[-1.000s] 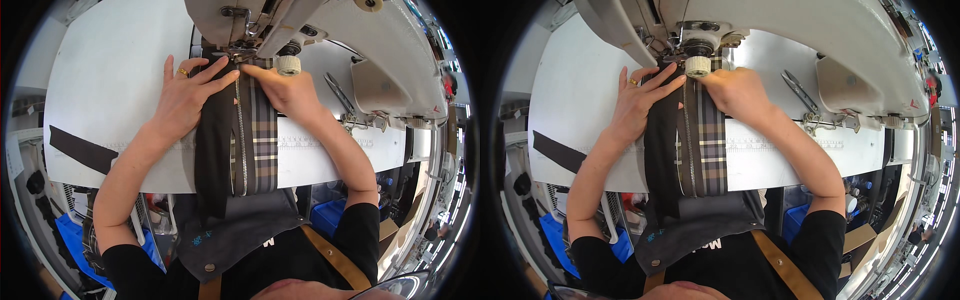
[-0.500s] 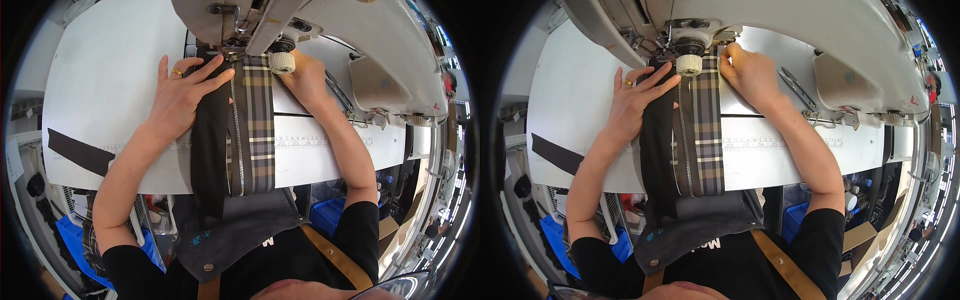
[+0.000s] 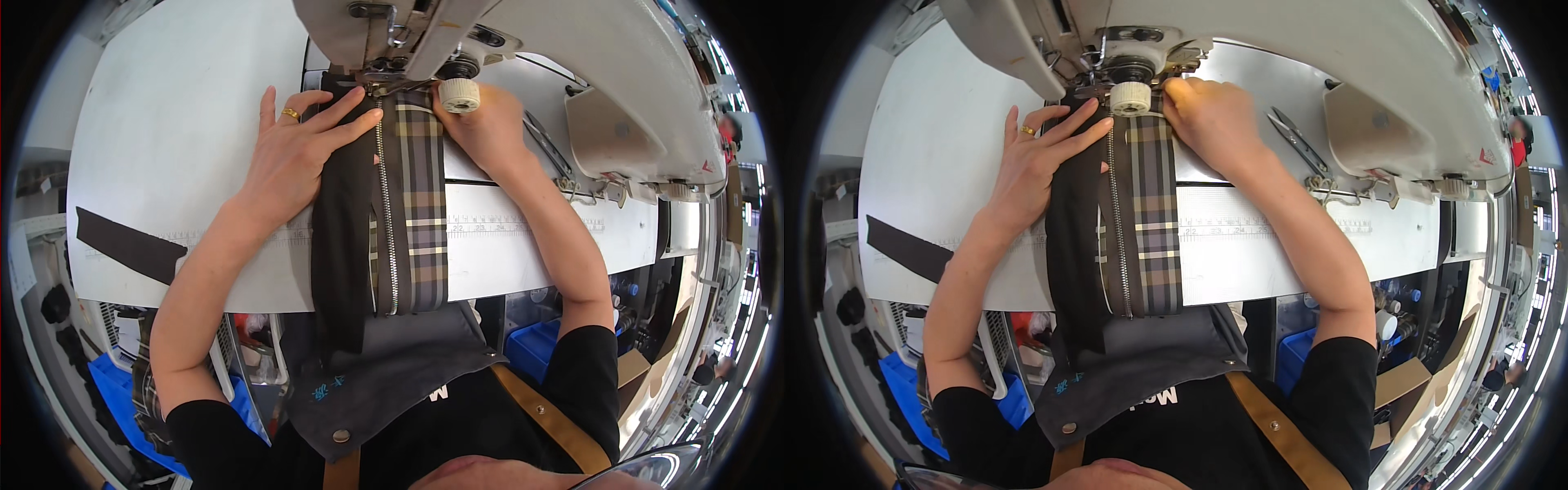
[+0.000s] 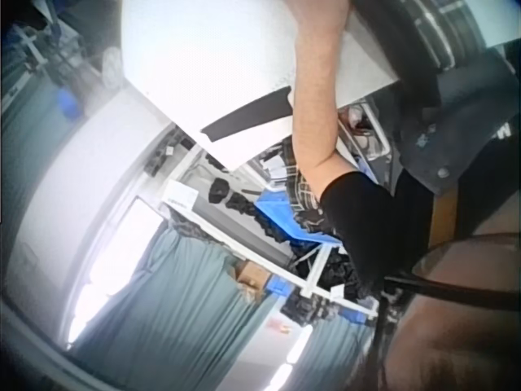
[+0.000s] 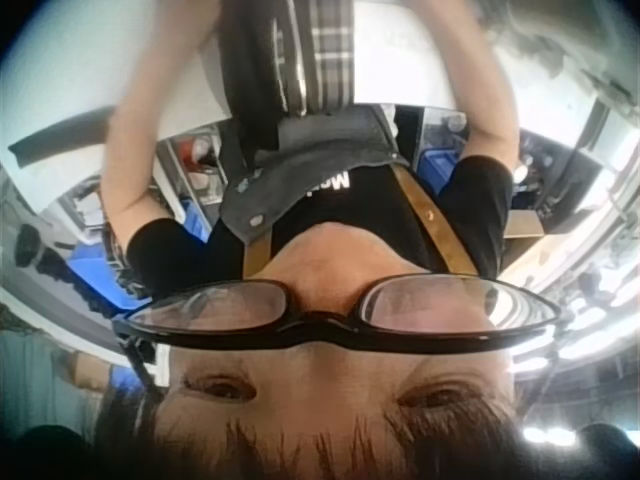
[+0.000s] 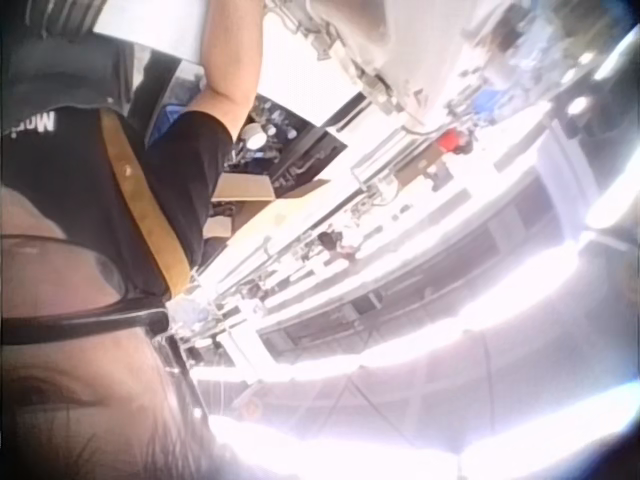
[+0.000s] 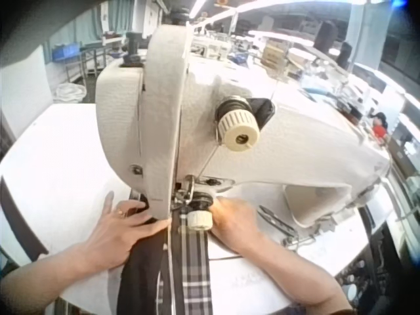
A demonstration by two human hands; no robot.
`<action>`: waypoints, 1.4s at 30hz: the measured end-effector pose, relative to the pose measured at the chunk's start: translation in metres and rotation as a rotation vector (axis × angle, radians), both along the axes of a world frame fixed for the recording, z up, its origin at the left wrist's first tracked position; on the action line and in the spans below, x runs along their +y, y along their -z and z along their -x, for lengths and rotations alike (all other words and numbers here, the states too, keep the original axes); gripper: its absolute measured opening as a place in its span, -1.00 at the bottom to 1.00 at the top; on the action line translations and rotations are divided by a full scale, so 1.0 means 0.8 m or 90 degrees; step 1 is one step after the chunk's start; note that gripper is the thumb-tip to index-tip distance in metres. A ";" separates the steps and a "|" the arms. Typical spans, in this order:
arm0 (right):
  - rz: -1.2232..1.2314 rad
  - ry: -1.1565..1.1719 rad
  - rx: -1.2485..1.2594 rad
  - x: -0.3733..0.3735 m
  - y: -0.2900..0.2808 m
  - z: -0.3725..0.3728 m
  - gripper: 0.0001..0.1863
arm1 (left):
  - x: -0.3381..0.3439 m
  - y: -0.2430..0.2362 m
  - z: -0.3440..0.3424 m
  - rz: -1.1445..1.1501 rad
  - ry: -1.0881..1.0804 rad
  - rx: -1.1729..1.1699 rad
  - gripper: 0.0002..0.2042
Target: The person sews zippers onto plaid fabric pouches using an industrial sewing machine. They align the zipper with the fabric edge, guide the material under the presser foot, and stitch along the zipper teeth. The person handles multiple pouches, flipping them to sew different sides and trimming threads with scissors.
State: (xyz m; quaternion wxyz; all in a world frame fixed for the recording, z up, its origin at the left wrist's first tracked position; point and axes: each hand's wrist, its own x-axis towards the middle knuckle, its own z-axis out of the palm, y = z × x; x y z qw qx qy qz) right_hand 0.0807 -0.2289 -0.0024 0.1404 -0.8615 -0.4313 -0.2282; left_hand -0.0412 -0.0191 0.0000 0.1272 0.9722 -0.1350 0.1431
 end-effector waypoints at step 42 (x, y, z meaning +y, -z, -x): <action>-0.227 -0.084 0.297 0.006 0.002 0.016 -0.88 | -0.001 0.002 0.001 -0.001 -0.003 0.000 -0.55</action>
